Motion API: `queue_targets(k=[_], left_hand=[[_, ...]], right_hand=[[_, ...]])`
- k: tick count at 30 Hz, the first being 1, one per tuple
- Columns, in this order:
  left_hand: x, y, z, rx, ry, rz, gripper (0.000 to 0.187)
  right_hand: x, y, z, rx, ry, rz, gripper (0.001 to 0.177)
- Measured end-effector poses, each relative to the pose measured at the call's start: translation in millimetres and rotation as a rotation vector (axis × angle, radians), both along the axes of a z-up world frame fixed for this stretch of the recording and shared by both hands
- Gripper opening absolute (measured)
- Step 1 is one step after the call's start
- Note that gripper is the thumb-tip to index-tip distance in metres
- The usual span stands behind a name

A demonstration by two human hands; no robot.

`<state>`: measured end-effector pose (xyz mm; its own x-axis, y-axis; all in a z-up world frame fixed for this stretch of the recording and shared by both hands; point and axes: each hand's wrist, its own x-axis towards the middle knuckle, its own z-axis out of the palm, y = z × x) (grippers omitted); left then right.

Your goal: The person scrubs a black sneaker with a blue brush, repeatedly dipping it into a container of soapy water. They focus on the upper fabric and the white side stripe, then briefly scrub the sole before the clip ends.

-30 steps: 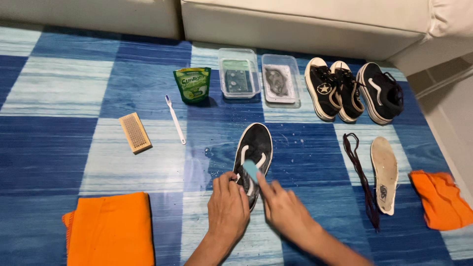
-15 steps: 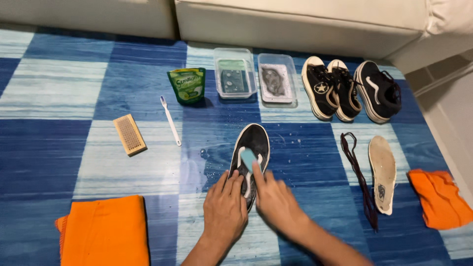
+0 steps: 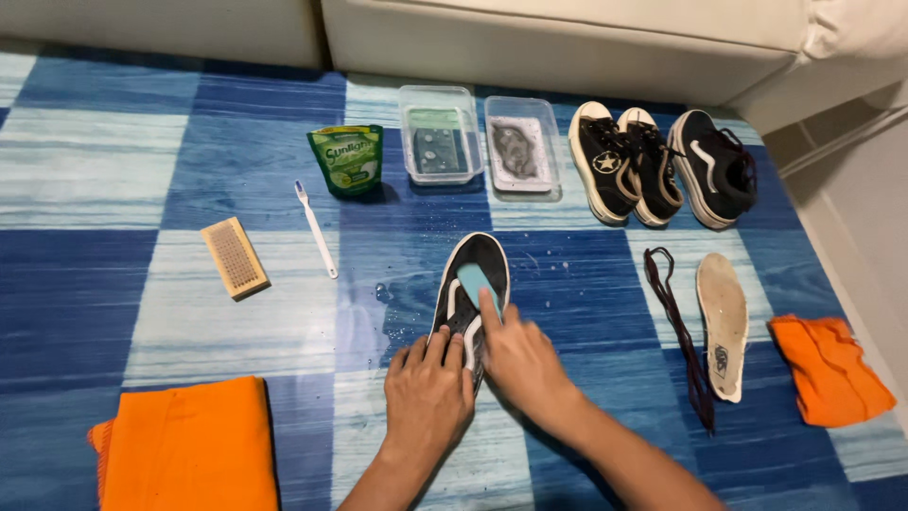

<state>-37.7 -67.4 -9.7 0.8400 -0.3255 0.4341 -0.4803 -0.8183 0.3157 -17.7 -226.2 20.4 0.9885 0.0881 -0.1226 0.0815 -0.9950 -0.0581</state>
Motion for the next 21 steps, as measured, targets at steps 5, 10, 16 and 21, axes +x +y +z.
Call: queue_targets(k=[5, 10, 16, 21], left_hand=[[-1.3, -1.3, 1.0, -0.015, 0.002, 0.019, 0.039], [2.1, -1.1, 1.6, -0.006, -0.002, 0.011, 0.036], [-0.4, -2.3, -1.9, 0.016, 0.058, 0.018, 0.041], [1.7, -2.5, -2.5, 0.002, 0.051, 0.012, 0.042]], right_hand=[[-30.1, -0.9, 7.2, 0.066, -0.002, 0.001, 0.072], [-46.7, -5.0, -0.9, 0.009, 0.058, -0.048, 0.074], [18.7, -3.7, 0.3, 0.018, -0.005, -0.093, 0.075], [-58.7, 6.1, 3.0, -0.072, 0.037, 0.004, 0.077]])
